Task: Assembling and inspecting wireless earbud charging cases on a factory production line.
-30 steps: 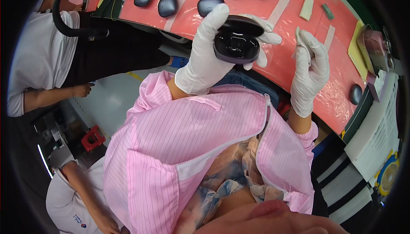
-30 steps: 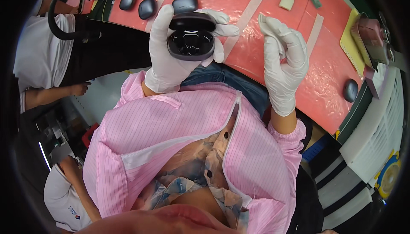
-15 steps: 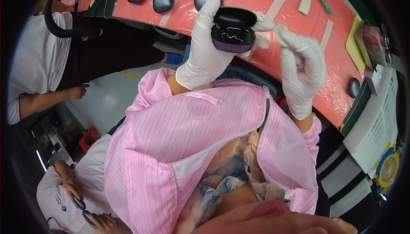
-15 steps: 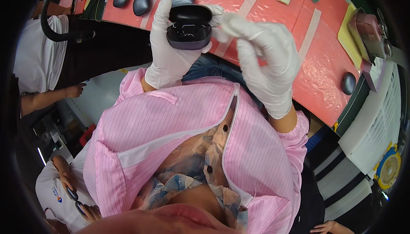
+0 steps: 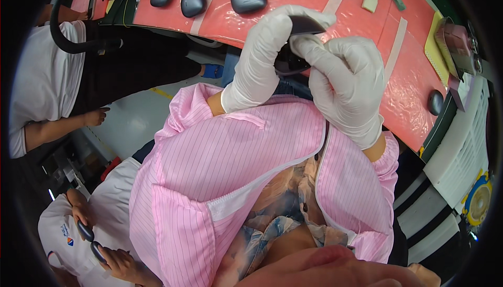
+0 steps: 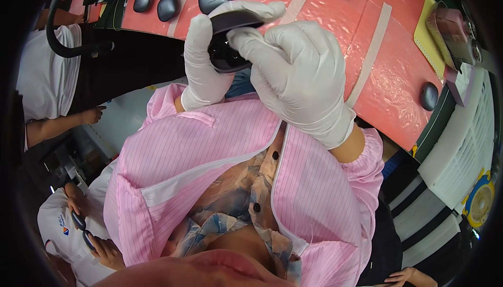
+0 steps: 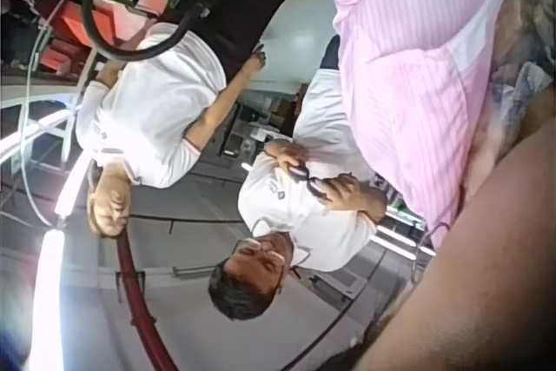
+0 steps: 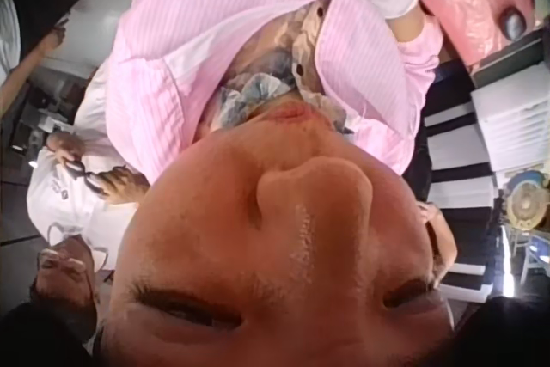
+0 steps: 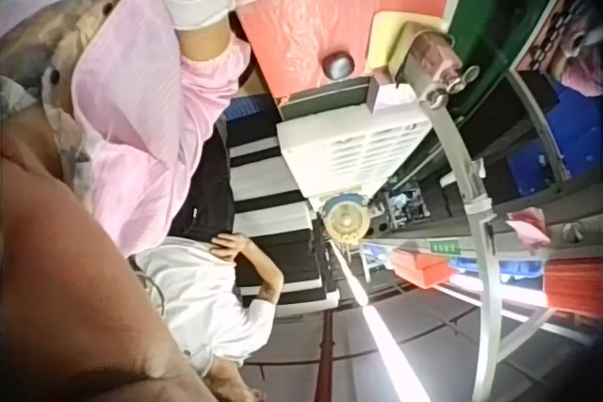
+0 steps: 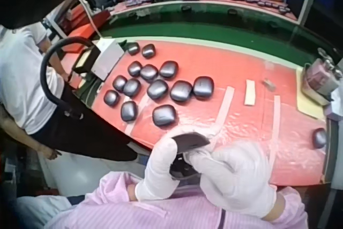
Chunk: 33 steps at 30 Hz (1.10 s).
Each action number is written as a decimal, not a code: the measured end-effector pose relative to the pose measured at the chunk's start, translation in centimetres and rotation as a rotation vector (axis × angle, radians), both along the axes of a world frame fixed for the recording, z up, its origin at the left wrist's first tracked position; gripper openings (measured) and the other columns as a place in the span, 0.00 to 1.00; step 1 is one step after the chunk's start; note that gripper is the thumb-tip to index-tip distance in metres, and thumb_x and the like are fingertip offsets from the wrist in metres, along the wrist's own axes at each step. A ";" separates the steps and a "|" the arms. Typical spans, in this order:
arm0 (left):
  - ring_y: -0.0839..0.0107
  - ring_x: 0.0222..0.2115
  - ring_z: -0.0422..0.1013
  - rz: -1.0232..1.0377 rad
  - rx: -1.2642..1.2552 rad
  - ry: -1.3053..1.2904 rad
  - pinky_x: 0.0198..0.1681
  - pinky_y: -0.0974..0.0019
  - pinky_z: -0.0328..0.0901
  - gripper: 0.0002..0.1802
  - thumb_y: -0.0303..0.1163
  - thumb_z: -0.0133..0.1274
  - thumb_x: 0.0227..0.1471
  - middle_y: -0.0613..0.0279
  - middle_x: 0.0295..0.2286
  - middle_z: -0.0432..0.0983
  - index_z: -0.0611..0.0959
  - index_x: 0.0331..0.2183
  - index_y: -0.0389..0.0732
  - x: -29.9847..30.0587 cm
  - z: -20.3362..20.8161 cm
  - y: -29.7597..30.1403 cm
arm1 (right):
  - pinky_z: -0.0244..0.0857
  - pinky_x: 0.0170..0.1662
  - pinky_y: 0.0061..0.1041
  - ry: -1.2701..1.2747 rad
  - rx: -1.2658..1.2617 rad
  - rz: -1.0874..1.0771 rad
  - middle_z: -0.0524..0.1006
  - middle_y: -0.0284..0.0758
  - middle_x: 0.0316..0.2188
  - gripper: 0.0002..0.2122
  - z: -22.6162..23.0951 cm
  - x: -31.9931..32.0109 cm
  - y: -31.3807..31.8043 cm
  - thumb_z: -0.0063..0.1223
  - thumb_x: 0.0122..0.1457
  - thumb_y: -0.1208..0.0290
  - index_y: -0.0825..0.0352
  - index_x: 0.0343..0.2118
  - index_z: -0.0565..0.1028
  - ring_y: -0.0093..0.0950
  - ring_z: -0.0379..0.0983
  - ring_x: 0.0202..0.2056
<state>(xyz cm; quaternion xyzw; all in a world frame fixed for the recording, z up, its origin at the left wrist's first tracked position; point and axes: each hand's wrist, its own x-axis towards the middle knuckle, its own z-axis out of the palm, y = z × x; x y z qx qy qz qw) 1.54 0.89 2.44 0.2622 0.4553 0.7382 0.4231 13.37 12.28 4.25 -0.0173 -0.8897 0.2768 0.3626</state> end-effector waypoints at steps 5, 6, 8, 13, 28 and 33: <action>0.69 0.40 0.73 -0.004 -0.059 0.221 0.38 0.71 0.70 0.52 0.75 0.38 0.45 0.41 0.46 0.70 0.74 0.44 0.29 -0.8 0.2 0.0 | 0.62 0.30 0.26 -0.206 -0.001 -0.139 0.73 0.28 0.25 0.12 -1.7 0.7 0.7 0.55 0.43 0.83 0.60 0.32 0.79 0.28 0.69 0.27; 0.69 0.40 0.73 -0.002 -0.061 0.218 0.38 0.71 0.70 0.52 0.75 0.38 0.45 0.41 0.46 0.70 0.74 0.44 0.29 -0.9 0.1 0.0 | 0.62 0.29 0.24 -0.175 -0.171 -0.096 0.75 0.28 0.26 0.12 -1.8 0.8 0.6 0.53 0.46 0.84 0.62 0.33 0.79 0.26 0.68 0.26; 0.66 0.43 0.73 0.014 -0.002 0.230 0.41 0.70 0.71 0.52 0.73 0.40 0.45 0.39 0.48 0.68 0.72 0.46 0.29 -1.0 -0.2 0.1 | 0.61 0.28 0.22 -0.173 -0.304 -0.167 0.75 0.28 0.27 0.11 -1.7 1.1 0.6 0.52 0.48 0.84 0.63 0.34 0.79 0.23 0.67 0.26; 0.62 0.47 0.70 -0.046 0.036 0.188 0.43 0.68 0.71 0.50 0.70 0.43 0.47 0.37 0.49 0.66 0.69 0.49 0.28 -1.2 -0.5 -0.4 | 0.57 0.26 0.15 -0.163 -0.457 -0.265 0.75 0.28 0.28 0.11 -2.9 1.5 1.0 0.52 0.51 0.85 0.64 0.35 0.80 0.16 0.64 0.26; 0.57 0.43 0.71 -0.027 0.095 0.161 0.43 0.61 0.69 0.51 0.74 0.38 0.46 0.41 0.46 0.70 0.70 0.48 0.31 -1.2 -1.4 0.0 | 0.61 0.34 0.13 -0.071 -0.686 -0.173 0.74 0.32 0.35 0.08 -2.3 1.8 0.0 0.49 0.56 0.84 0.71 0.38 0.76 0.17 0.68 0.32; 0.66 0.34 0.72 0.059 0.034 0.225 0.38 0.64 0.68 0.53 0.76 0.37 0.44 0.46 0.39 0.74 0.71 0.48 0.33 -0.5 -2.1 0.5 | 0.63 0.31 0.25 -0.025 -0.094 0.042 0.75 0.30 0.29 0.10 -0.7 -0.9 -1.9 0.57 0.47 0.83 0.65 0.34 0.77 0.28 0.70 0.29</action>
